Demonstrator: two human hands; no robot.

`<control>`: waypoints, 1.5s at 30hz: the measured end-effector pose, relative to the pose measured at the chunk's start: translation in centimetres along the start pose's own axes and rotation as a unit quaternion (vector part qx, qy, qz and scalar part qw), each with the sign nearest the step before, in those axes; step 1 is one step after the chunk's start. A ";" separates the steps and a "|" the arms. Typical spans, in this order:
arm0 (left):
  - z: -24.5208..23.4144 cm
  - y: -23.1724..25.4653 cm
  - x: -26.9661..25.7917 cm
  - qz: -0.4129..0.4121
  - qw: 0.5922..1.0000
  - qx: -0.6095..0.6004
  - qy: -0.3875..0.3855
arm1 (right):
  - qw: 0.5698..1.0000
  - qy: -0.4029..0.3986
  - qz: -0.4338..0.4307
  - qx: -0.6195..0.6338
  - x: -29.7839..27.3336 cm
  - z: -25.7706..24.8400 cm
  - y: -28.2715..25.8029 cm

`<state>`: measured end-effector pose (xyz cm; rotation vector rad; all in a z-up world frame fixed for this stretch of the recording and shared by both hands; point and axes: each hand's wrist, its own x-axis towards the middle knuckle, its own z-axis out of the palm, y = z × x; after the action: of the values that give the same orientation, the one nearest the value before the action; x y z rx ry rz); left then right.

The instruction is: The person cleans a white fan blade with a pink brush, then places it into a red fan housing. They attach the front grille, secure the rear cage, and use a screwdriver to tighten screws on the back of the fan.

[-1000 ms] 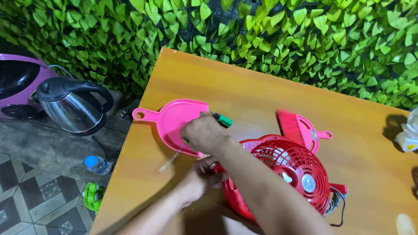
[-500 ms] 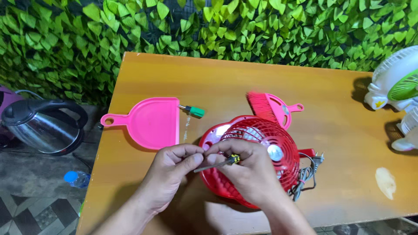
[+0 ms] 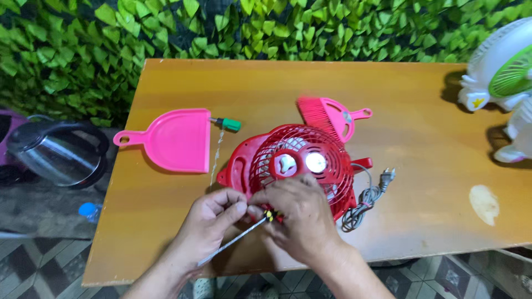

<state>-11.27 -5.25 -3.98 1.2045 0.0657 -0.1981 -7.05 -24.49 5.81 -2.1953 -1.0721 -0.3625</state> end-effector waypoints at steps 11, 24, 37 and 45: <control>-4.9 0.4 3.3 -0.137 0.984 -0.016 0.113 | 0.961 -0.073 -0.053 -0.261 -1.7 3.4 -0.6; -5.3 -2.0 4.4 -0.073 0.996 -0.026 -0.038 | 0.944 -0.129 0.018 -0.304 -1.5 6.1 -1.6; -5.2 -1.8 4.3 -0.080 0.996 -0.008 -0.037 | 0.933 -0.150 0.028 -0.325 -1.7 6.4 -1.2; -5.2 -2.2 4.4 -0.076 0.997 -0.001 -0.029 | 0.938 -0.146 0.027 -0.314 -1.6 6.4 -1.0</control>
<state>-7.06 -1.69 -8.52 1.1919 0.1065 -0.3668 -9.07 -20.66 0.68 -2.9142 -1.1580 -0.4024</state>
